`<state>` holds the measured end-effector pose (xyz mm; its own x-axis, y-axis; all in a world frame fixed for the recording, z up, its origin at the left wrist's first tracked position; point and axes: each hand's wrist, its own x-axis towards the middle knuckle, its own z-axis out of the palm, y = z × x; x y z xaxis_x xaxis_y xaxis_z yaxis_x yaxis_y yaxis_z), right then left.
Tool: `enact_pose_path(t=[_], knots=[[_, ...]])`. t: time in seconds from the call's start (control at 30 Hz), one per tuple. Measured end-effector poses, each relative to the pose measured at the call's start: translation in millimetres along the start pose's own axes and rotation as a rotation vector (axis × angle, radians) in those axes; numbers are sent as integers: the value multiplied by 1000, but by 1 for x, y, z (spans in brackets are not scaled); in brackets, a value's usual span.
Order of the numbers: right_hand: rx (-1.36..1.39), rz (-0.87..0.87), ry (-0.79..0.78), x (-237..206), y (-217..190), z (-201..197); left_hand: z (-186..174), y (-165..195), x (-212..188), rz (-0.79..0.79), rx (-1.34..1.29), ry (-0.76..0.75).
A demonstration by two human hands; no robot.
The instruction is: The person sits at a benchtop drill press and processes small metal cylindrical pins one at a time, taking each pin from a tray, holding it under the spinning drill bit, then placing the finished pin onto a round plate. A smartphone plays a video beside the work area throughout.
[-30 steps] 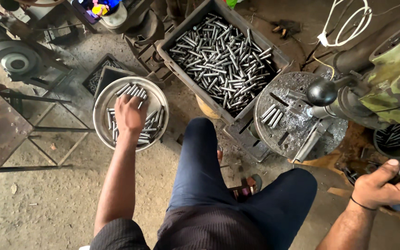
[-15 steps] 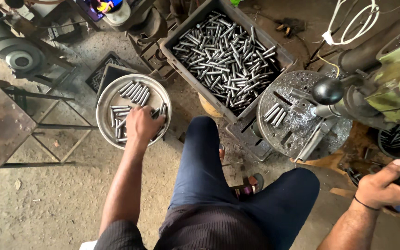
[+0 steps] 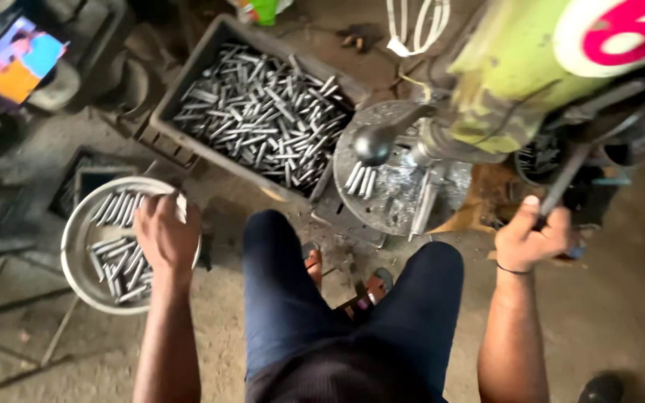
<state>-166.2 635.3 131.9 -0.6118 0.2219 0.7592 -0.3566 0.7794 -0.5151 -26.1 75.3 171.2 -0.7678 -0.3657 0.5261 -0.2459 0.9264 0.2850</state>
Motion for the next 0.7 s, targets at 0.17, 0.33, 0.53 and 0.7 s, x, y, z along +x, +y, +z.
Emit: enact_pose_path(t=[0.17, 0.33, 0.53, 0.7], knots=[[-42, -10, 8, 4, -8, 0, 23, 98, 13, 160, -313, -35], [22, 64, 26, 1, -6, 1, 12, 195, 27, 254, -408, -129], [-4, 30, 21, -1, 2, 1, -77, 280, 42, 658, -159, -637], [-12, -9, 6, 2, 0, 0, -154, 337, 6, 954, 72, -480]])
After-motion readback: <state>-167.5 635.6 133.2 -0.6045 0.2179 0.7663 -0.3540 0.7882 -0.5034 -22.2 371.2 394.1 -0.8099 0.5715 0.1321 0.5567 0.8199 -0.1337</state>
